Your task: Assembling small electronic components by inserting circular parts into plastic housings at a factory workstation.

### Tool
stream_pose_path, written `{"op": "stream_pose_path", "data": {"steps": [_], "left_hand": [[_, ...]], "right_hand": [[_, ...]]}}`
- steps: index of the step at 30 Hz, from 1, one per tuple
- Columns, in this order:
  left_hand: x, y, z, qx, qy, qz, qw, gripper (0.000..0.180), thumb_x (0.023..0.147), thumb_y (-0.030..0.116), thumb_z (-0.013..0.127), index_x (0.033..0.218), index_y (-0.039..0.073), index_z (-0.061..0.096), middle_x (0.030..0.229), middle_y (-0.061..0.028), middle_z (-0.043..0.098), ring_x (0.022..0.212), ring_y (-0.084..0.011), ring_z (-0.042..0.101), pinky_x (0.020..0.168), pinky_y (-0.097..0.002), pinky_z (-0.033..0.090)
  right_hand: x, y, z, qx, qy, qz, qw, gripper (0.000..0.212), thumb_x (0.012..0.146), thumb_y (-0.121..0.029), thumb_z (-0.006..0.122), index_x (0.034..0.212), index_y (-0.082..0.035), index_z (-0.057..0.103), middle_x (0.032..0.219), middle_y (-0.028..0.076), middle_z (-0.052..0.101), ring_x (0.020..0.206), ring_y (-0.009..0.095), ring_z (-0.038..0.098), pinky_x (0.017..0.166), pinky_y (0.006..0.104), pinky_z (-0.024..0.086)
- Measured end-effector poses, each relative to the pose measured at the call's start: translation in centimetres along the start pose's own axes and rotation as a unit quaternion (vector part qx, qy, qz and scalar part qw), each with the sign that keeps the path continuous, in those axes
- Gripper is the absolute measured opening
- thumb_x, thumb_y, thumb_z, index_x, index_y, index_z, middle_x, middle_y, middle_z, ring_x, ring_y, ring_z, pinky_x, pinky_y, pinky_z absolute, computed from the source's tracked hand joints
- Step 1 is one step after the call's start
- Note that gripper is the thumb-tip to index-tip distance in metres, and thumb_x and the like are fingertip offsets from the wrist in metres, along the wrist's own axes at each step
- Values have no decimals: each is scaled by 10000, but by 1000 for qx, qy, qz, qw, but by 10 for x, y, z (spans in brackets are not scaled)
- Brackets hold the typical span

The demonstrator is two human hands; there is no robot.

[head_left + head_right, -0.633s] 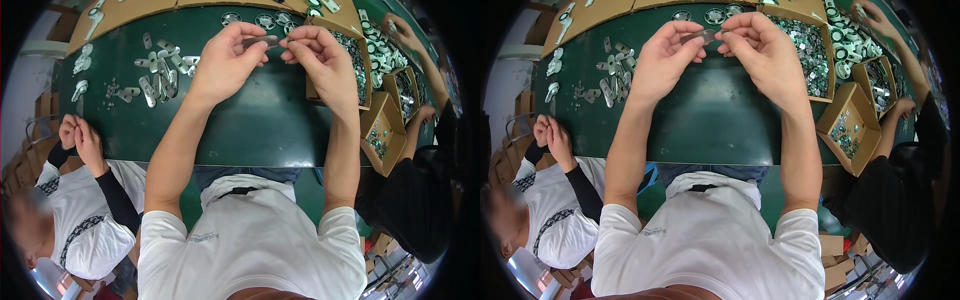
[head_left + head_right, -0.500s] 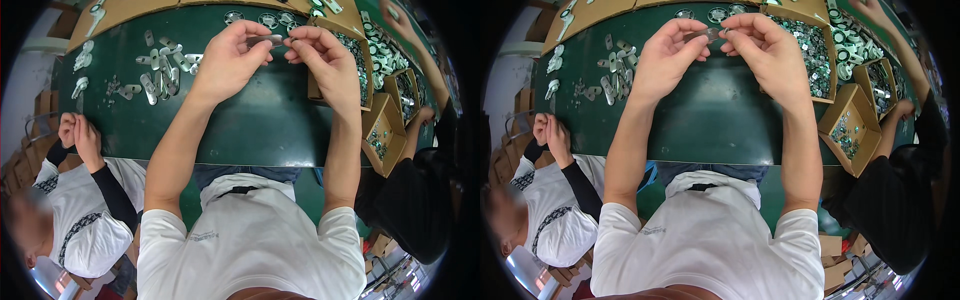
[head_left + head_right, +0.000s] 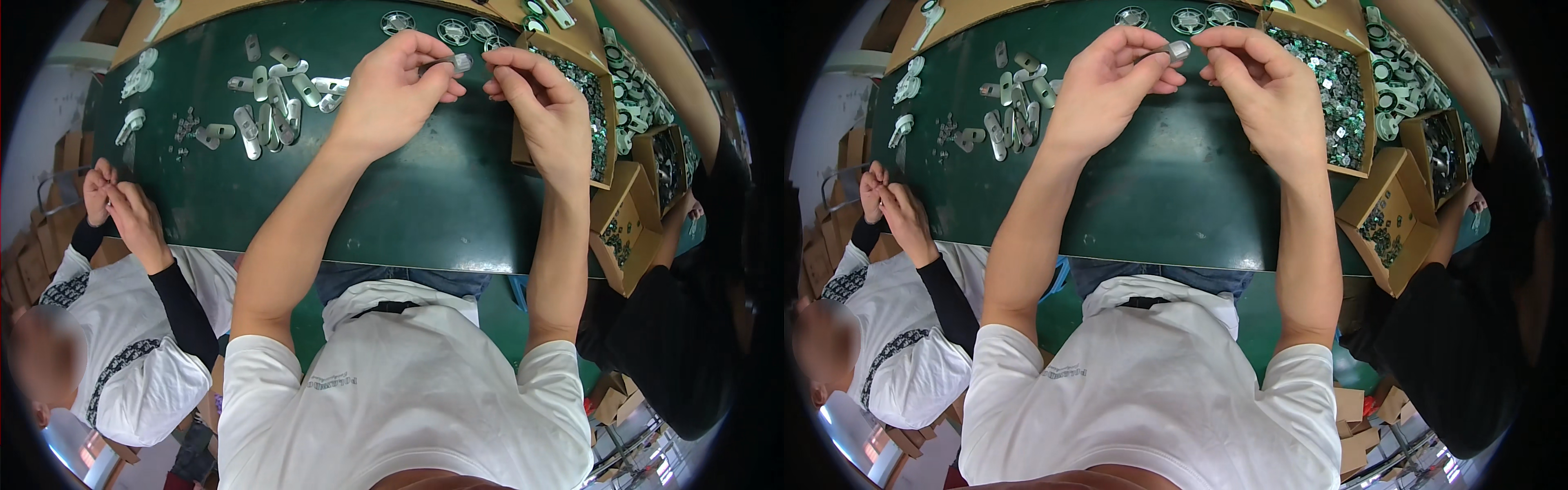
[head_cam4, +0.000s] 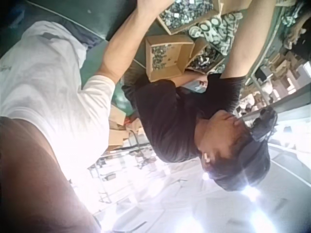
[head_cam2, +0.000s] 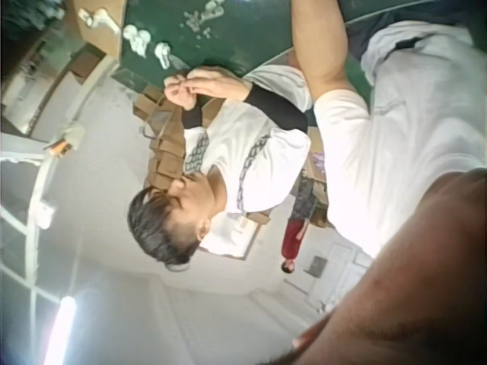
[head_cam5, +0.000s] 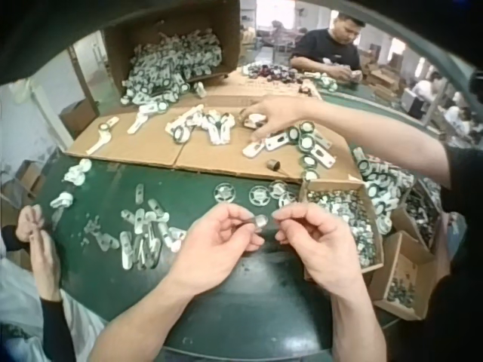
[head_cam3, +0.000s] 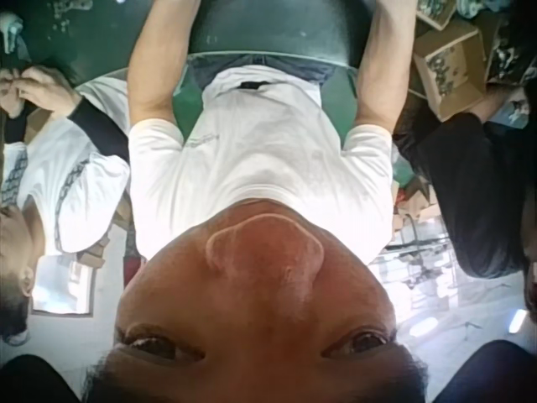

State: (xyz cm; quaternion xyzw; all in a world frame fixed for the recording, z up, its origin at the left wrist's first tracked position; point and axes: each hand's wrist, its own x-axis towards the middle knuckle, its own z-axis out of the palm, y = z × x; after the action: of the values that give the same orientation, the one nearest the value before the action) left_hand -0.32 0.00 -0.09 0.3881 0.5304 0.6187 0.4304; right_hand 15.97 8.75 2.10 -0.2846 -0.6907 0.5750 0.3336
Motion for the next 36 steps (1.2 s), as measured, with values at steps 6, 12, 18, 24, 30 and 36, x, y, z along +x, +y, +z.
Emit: {"op": "stream_pose_path", "data": {"steps": [6,12,18,24,30,36], "left_hand": [[-2,-1,2,-14,-15,-12,1000,210,966,37,547,1147,-70,543,1048,-148,667,906,-189,694,812,-291,578],[-5,4,5,-6,-37,-20,999,203,954,30,533,1127,-75,552,1023,-146,675,898,-187,702,807,-285,574],[-5,5,5,32,-65,-16,997,182,965,40,543,1115,-54,582,1013,-109,674,912,-168,691,826,-279,565],[-6,5,1,16,-68,-29,997,163,948,26,532,1075,-54,595,961,-106,682,899,-174,704,797,-290,573],[-3,10,-3,6,-109,-50,993,156,976,41,555,1100,-47,589,1010,-112,669,918,-173,689,829,-280,568],[-2,15,-12,-21,-100,-39,994,160,973,40,556,1106,-43,584,1021,-116,670,916,-170,685,819,-278,568]], "right_hand": [[-4,0,8,-34,34,3,999,147,919,-78,656,1042,-6,693,953,24,666,817,78,631,723,227,513],[-6,-4,11,-273,14,-116,955,156,820,-58,725,974,-64,701,859,48,573,641,142,540,625,265,491],[-7,-6,9,-223,24,-12,974,276,815,-67,740,1061,-20,623,901,54,614,633,110,547,592,263,486],[-7,-14,10,-259,-2,-13,966,243,818,-75,728,1041,-23,646,840,73,637,635,125,555,602,278,483],[-1,-9,-1,-103,-54,24,993,149,906,-89,687,1024,-7,650,846,-3,647,732,54,572,658,208,475],[14,-22,3,-82,-118,106,984,156,897,-95,674,1009,-1,620,811,-24,618,703,40,536,615,202,432]]}}
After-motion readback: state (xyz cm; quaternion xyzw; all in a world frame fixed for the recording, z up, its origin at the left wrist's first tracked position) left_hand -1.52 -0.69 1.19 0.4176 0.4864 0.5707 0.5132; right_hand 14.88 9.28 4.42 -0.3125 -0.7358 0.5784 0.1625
